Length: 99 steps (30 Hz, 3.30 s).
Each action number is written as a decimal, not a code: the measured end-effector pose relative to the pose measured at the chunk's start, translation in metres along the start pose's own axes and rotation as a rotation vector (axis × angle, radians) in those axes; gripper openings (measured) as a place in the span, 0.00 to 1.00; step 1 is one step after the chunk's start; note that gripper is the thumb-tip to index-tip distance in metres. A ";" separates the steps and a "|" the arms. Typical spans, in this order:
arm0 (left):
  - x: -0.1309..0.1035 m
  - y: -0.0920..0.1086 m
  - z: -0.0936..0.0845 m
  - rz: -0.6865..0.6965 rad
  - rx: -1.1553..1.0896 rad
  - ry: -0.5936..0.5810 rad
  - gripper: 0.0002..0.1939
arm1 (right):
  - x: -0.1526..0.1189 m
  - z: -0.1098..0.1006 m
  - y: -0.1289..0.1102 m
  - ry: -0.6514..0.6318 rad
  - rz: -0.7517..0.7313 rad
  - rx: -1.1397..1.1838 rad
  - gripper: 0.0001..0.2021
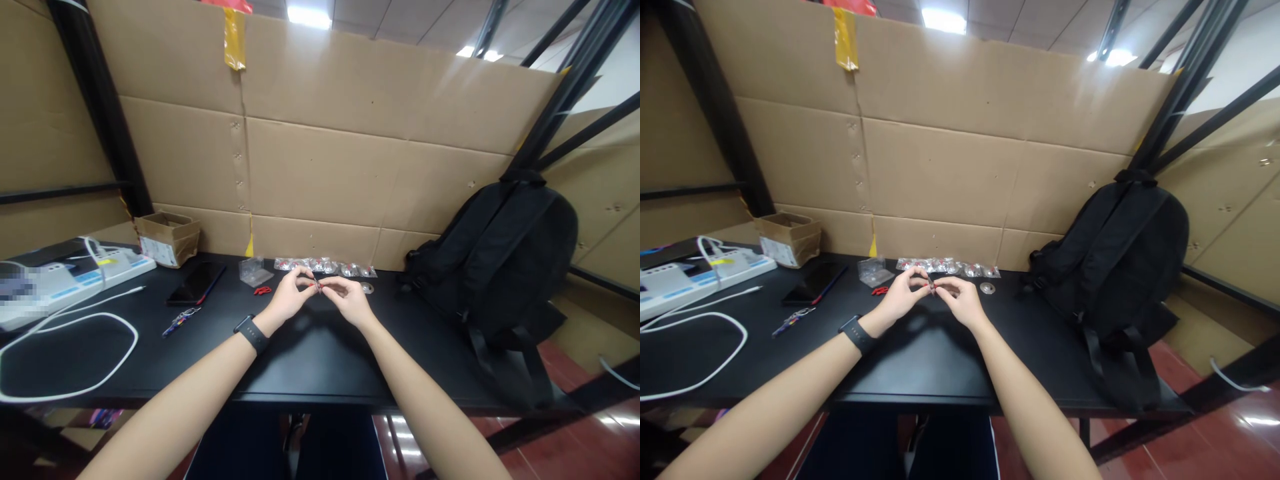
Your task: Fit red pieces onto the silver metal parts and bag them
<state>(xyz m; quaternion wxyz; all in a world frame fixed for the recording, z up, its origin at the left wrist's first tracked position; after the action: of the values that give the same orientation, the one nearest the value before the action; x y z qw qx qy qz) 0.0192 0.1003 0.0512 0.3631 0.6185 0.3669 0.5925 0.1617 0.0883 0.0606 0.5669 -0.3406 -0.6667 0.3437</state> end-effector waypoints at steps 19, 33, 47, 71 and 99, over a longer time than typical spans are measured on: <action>-0.009 0.003 0.013 0.185 0.754 -0.186 0.09 | -0.006 0.011 -0.031 -0.120 -0.436 -0.687 0.05; -0.006 0.004 0.003 0.126 0.738 0.020 0.09 | 0.003 -0.011 -0.023 -0.028 -0.428 -0.742 0.05; -0.017 -0.010 0.032 0.231 0.917 -0.252 0.14 | 0.008 0.000 0.009 -0.063 -0.364 -0.824 0.04; 0.025 -0.030 -0.097 0.074 1.088 -0.170 0.02 | 0.029 -0.146 0.079 0.082 0.101 -0.949 0.13; 0.004 0.024 -0.015 0.184 0.768 -0.150 0.11 | 0.020 -0.053 0.003 0.076 -0.150 -0.592 0.14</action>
<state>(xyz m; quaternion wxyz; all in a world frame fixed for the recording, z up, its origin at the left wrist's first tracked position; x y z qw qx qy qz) 0.0051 0.0925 0.0748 0.0767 0.7809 0.4772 0.3957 0.2121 0.1102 0.0751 0.4912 -0.4535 -0.7395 0.0786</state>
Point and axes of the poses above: each hand's wrist, its own x-axis towards the middle knuckle, its own z-axis out of the palm, y = z × x, the point moved 10 cm from there along x, towards the middle knuckle, and after that the axes turned 9 degrees about y, right-handed, at the moved point
